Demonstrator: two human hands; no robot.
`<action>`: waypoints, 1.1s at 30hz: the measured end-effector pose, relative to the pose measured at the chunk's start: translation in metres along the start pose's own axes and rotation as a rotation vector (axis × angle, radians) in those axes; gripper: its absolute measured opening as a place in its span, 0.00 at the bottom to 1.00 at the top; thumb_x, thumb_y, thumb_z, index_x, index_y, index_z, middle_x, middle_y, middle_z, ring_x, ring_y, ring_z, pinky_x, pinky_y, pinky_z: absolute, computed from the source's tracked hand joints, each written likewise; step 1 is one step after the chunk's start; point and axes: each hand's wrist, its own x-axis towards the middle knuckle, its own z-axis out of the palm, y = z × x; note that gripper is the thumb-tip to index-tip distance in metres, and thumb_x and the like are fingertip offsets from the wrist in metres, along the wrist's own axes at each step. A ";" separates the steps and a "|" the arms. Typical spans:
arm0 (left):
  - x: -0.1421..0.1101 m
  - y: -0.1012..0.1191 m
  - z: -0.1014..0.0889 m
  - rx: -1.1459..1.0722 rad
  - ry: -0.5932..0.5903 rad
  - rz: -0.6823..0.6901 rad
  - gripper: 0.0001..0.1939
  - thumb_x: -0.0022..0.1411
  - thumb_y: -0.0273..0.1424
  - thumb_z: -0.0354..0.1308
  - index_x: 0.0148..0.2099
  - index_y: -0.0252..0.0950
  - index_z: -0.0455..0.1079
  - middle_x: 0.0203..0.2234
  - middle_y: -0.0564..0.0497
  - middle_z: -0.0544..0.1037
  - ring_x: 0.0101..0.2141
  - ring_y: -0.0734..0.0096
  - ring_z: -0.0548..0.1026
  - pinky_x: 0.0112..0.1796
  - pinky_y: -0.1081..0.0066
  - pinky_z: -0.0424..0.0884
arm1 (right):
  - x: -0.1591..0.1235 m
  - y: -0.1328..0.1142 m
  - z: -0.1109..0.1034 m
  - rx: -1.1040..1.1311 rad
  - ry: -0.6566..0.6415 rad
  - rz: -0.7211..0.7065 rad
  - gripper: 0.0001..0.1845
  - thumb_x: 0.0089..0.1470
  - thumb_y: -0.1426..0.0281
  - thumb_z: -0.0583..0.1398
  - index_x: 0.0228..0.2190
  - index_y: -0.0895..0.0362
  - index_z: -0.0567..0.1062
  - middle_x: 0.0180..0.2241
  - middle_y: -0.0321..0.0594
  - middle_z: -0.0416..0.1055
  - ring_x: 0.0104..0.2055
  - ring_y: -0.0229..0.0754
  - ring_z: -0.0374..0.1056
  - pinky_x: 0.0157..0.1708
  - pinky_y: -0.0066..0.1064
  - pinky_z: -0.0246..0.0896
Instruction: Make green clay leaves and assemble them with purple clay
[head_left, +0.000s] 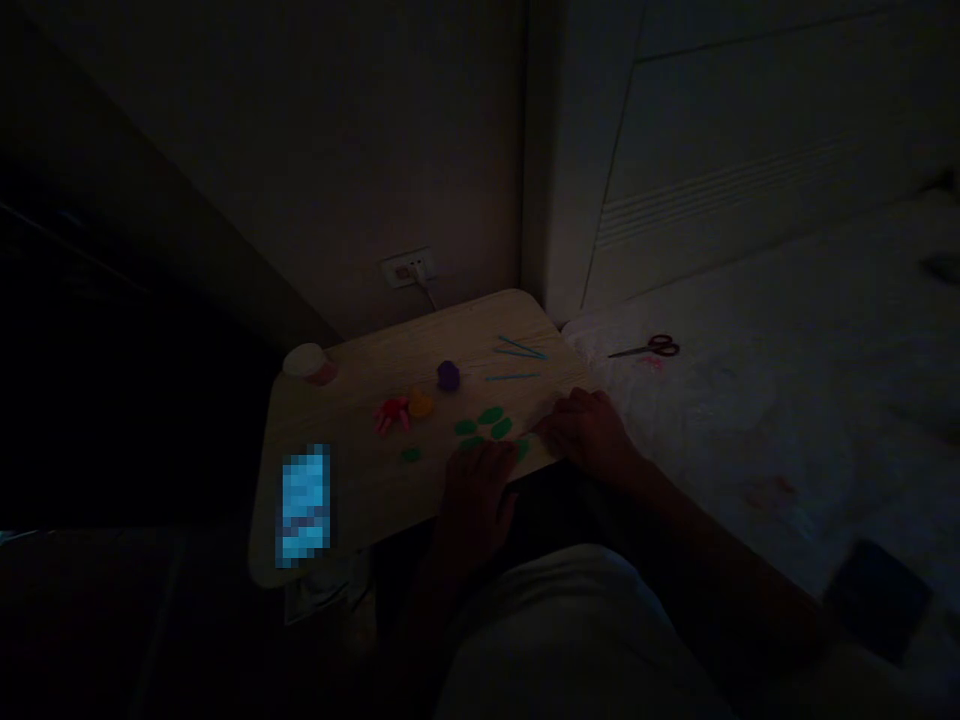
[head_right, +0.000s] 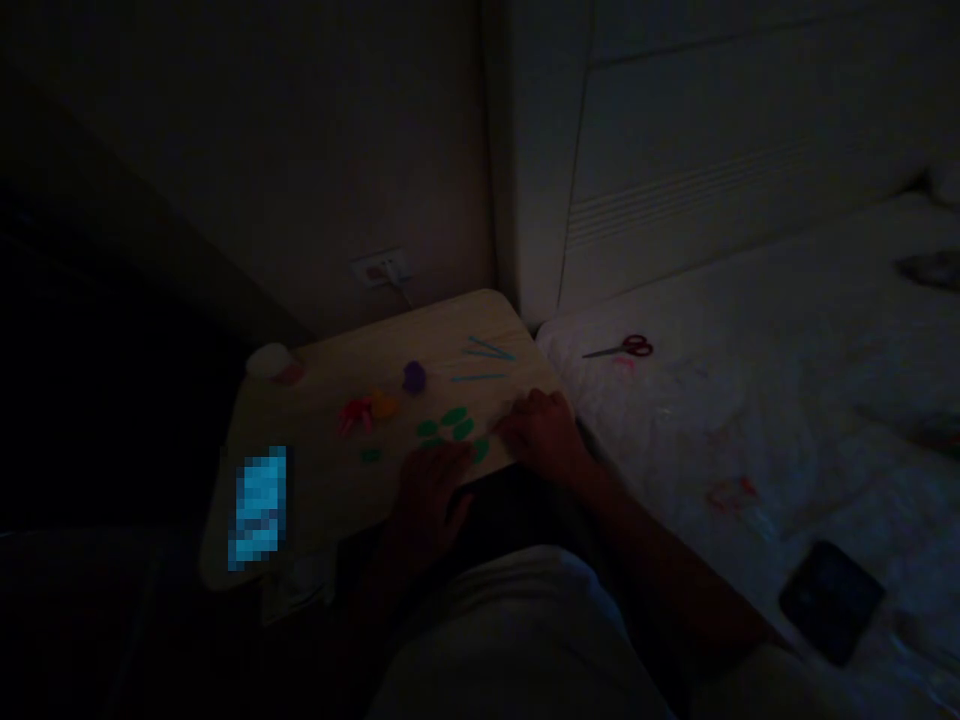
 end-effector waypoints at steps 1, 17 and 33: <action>-0.002 -0.001 -0.001 -0.003 0.042 0.002 0.29 0.69 0.27 0.54 0.70 0.38 0.59 0.63 0.42 0.72 0.62 0.52 0.67 0.64 0.48 0.54 | -0.001 0.002 0.001 0.024 0.051 0.036 0.11 0.65 0.69 0.61 0.41 0.51 0.84 0.36 0.43 0.79 0.44 0.51 0.66 0.42 0.40 0.49; -0.015 -0.007 -0.002 0.098 0.128 -0.085 0.21 0.69 0.30 0.57 0.63 0.43 0.71 0.66 0.43 0.68 0.65 0.46 0.63 0.64 0.42 0.56 | -0.002 -0.014 0.040 0.190 0.006 -0.049 0.14 0.60 0.66 0.67 0.49 0.49 0.82 0.48 0.45 0.80 0.54 0.53 0.72 0.52 0.44 0.55; -0.003 -0.004 0.005 0.084 0.135 -0.116 0.19 0.67 0.33 0.59 0.59 0.41 0.73 0.67 0.41 0.66 0.65 0.44 0.62 0.63 0.42 0.57 | -0.012 -0.020 0.045 0.121 0.040 -0.089 0.16 0.58 0.75 0.64 0.45 0.48 0.84 0.37 0.42 0.79 0.44 0.49 0.71 0.48 0.42 0.52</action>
